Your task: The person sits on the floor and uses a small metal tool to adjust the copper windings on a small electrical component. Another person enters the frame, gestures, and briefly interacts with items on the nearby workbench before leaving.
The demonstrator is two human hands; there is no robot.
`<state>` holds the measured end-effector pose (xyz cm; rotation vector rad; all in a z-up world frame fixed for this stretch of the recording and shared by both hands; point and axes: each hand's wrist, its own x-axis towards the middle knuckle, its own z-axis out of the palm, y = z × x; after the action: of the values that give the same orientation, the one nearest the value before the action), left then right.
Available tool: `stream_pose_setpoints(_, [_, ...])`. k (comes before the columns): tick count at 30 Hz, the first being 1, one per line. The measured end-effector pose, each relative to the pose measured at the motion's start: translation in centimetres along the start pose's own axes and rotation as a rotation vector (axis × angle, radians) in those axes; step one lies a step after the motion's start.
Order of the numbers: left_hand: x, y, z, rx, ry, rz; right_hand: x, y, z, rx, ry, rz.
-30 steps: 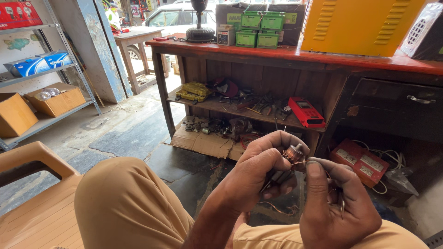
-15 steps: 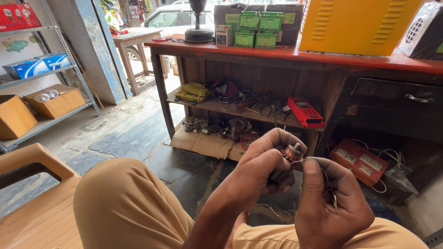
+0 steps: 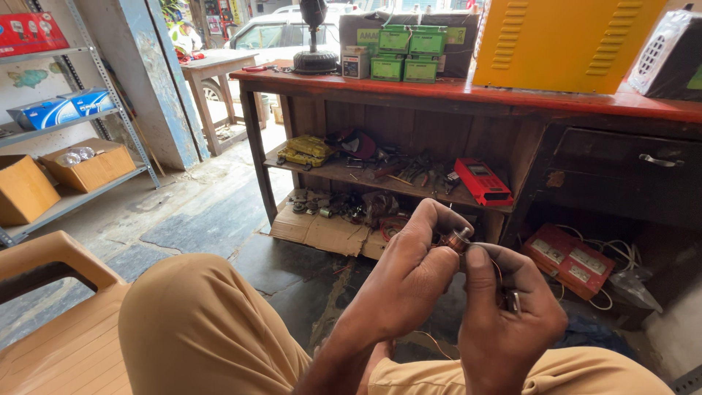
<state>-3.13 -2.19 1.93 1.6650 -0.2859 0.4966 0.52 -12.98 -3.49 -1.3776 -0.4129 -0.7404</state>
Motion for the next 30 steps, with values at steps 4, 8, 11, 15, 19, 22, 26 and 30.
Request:
stream_pose_setpoints(4, [-0.1, 0.7, 0.1, 0.095, -0.022, -0.013, -0.4, 0.1, 0.5, -0.066, 0.071, -0.146])
stream_pose_setpoints(8, [-0.5, 1.2, 0.2, 0.117, -0.023, 0.027, -1.2, 0.1, 0.4, -0.053, 0.087, -0.098])
stream_pose_setpoints(11, [-0.9, 1.4, 0.3, 0.170, 0.014, 0.069, -1.5, -0.2, 0.4, 0.043, 0.079, -0.112])
stream_pose_setpoints(15, [-1.3, 1.3, -0.3, 0.165, 0.069, 0.074, -1.3, -0.7, 0.4, 0.141, -0.050, -0.184])
stream_pose_setpoints(19, [-0.5, 0.5, -0.9, -0.097, 0.096, -0.016, -1.0, -1.4, 0.4, -0.007, -0.153, -0.347])
stream_pose_setpoints(22, [0.1, -0.3, -1.9, -0.347, 0.047, -0.202, -0.9, -2.0, 0.4, -0.100, -0.183, -0.449])
stream_pose_setpoints(26, [0.2, -1.1, -3.0, -0.612, -0.021, -0.202, -0.8, -2.1, 0.1, -0.245, -0.211, -0.602])
stream_pose_setpoints(30, [-0.2, -1.2, -4.1, -0.921, -0.110, -0.127, -0.7, -1.8, 0.0, -0.316, -0.293, -0.614])
